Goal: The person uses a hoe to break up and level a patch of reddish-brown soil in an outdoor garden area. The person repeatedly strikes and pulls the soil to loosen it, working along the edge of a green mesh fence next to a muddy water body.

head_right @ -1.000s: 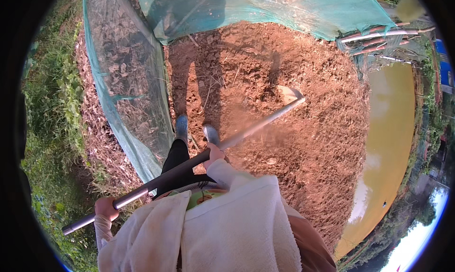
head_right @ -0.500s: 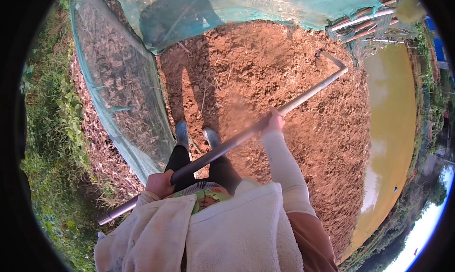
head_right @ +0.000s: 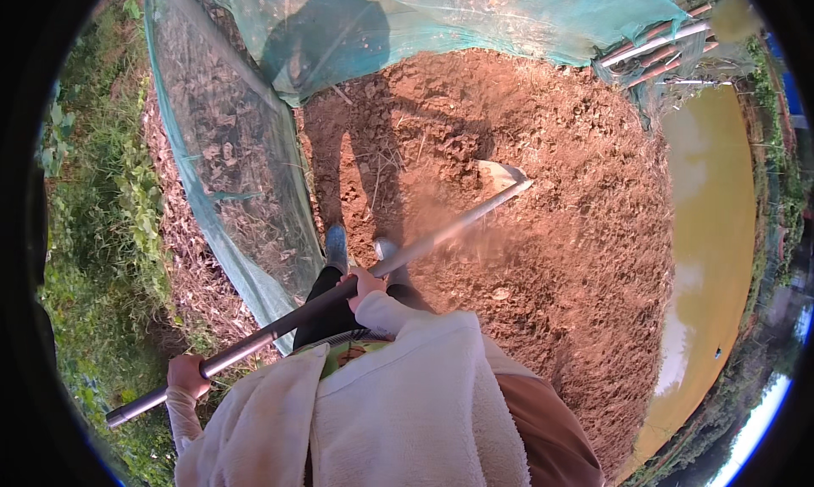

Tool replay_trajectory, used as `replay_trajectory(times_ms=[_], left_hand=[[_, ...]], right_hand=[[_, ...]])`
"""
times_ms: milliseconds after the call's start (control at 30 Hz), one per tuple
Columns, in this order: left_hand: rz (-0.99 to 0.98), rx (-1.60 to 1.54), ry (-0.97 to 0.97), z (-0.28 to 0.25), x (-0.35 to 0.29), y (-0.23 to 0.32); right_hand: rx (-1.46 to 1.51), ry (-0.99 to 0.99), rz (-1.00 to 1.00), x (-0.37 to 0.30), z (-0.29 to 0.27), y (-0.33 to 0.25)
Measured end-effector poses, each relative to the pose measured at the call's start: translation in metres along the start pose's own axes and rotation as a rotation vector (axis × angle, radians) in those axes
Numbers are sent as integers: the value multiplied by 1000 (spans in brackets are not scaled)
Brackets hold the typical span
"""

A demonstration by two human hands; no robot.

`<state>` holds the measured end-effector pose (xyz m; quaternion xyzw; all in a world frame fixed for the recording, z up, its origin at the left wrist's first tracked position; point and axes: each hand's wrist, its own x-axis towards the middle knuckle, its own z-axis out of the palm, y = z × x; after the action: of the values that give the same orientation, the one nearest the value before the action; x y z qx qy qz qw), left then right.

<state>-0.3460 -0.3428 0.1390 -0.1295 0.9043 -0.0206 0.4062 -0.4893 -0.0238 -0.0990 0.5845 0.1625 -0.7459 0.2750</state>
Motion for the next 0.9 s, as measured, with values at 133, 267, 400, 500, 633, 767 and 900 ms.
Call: replay_trajectory(times_ms=[133, 267, 400, 500, 633, 767, 900], left_hand=[[36, -37, -15, 48, 30, 17], [186, -216, 52, 71, 80, 96], [394, -289, 76, 16, 113, 192], [443, -334, 35, -12, 110, 224], [319, -270, -89, -17, 78, 182], [136, -185, -19, 5, 18, 93], [-41, -77, 61, 21, -14, 37]], right_hand=[[-173, 181, -208, -22, 0, -39], [-403, 120, -536, -27, -14, -134], [-189, 145, -678, -13, 13, -223], [-151, 109, -651, -7, 38, -238], [-338, 72, -649, 80, -9, -192], [-136, 21, -291, 19, 9, -69], [-124, -70, -5, -26, 22, -9]])
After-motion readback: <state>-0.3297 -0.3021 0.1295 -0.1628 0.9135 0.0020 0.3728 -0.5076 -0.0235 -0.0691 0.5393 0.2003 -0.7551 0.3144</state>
